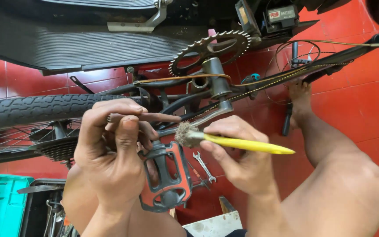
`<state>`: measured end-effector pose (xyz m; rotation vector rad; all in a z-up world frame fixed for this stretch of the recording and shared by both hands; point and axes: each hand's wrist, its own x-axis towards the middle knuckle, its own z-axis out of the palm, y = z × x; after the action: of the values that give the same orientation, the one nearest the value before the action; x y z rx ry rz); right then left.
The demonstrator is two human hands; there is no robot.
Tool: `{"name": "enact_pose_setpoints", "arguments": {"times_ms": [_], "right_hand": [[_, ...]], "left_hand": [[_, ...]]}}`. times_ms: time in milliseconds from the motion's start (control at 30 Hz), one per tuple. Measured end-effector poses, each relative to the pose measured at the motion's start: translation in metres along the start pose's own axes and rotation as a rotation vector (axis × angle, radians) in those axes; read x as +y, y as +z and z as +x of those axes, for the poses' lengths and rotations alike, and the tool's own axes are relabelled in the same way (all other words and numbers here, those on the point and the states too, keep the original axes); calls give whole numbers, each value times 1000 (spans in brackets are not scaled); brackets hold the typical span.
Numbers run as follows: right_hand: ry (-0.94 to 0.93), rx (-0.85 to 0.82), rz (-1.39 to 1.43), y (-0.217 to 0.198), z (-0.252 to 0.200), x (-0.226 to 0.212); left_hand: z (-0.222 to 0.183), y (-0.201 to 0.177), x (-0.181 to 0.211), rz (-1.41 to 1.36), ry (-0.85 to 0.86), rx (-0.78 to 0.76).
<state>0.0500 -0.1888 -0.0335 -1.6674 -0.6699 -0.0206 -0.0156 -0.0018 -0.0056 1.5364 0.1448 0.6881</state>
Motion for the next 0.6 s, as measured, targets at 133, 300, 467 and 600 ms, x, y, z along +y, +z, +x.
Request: {"name": "enact_pose_setpoints", "arguments": {"times_ms": [133,300,467,600], "right_hand": [[-41,487,-354,-11,-15,42],[-135,568,-369,20,-29,34],[-182,387,2,49,-33,34],[46,830,-218,13,-24,71]], "left_hand": [[-4,4,4,-30,-18,26],[0,7,4,-32,-3,68],[2,4,-1,17,11,54],[0,3,-1,-37,-22,28]]}}
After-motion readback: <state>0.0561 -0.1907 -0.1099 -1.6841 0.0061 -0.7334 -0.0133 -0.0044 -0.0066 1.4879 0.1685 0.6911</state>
